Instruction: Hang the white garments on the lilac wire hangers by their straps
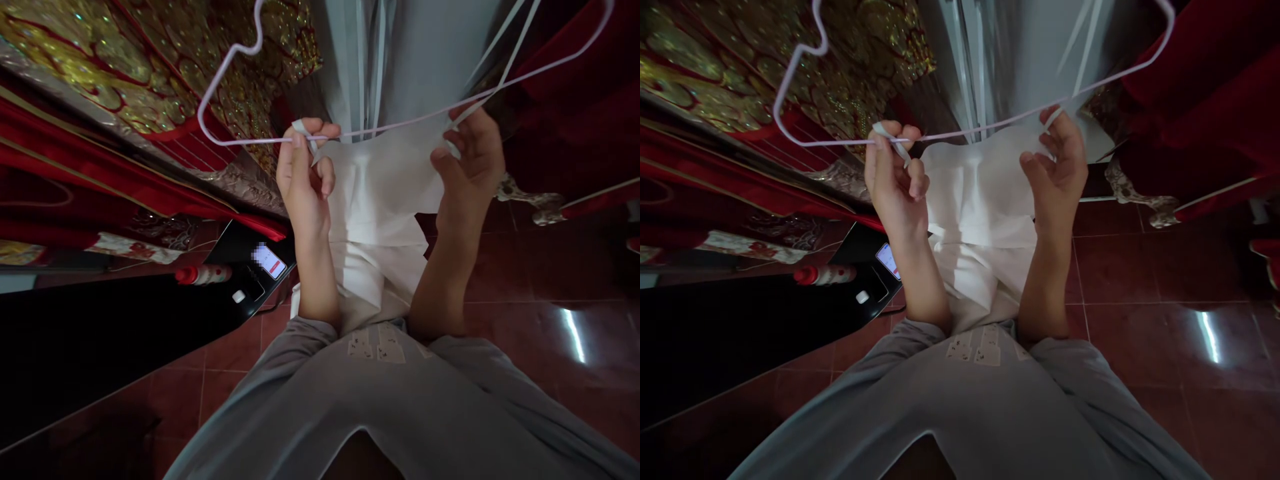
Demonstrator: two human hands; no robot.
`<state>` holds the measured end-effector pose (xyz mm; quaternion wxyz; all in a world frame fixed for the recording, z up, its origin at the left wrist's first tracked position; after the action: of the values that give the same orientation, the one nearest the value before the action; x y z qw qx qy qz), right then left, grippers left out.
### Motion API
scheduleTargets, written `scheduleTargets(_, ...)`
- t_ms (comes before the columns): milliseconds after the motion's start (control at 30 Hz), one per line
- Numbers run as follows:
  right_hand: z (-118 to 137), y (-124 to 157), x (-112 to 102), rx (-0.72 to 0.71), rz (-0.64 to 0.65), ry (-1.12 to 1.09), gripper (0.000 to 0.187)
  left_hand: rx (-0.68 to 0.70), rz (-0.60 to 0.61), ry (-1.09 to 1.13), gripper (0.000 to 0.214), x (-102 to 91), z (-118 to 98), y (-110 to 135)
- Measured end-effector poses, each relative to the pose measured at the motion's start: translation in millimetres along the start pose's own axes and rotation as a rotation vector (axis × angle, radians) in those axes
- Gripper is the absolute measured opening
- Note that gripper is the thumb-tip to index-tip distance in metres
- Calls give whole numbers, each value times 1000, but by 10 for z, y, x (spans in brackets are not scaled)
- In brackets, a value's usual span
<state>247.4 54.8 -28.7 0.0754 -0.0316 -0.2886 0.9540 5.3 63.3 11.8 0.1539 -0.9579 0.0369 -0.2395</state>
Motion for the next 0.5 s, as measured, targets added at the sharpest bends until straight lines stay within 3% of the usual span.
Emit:
scheduleTargets(133,36,-48,-1,-89,-80,-25,67,44,61,45,41,19,-40,-4)
scheduleTargets(300,-117,-197,-133,91,-65,-17,30,52,72,63,41,11,-32,-4)
scheduleTargets(500,-351,-336,-332,171,-133,-66,25,32,52,6,38,9,-57,22)
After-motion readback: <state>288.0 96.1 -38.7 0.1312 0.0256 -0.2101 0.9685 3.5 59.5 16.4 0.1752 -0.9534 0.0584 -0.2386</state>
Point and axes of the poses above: each hand's wrist, its own y-axis away from the middle knuckle, its own x-axis out of the palm, z = x × y, the point moved 6 cm from there along -y, towards the middle knuckle, and after that the axes turned 15 degrees about z, right-handed, at the moved point
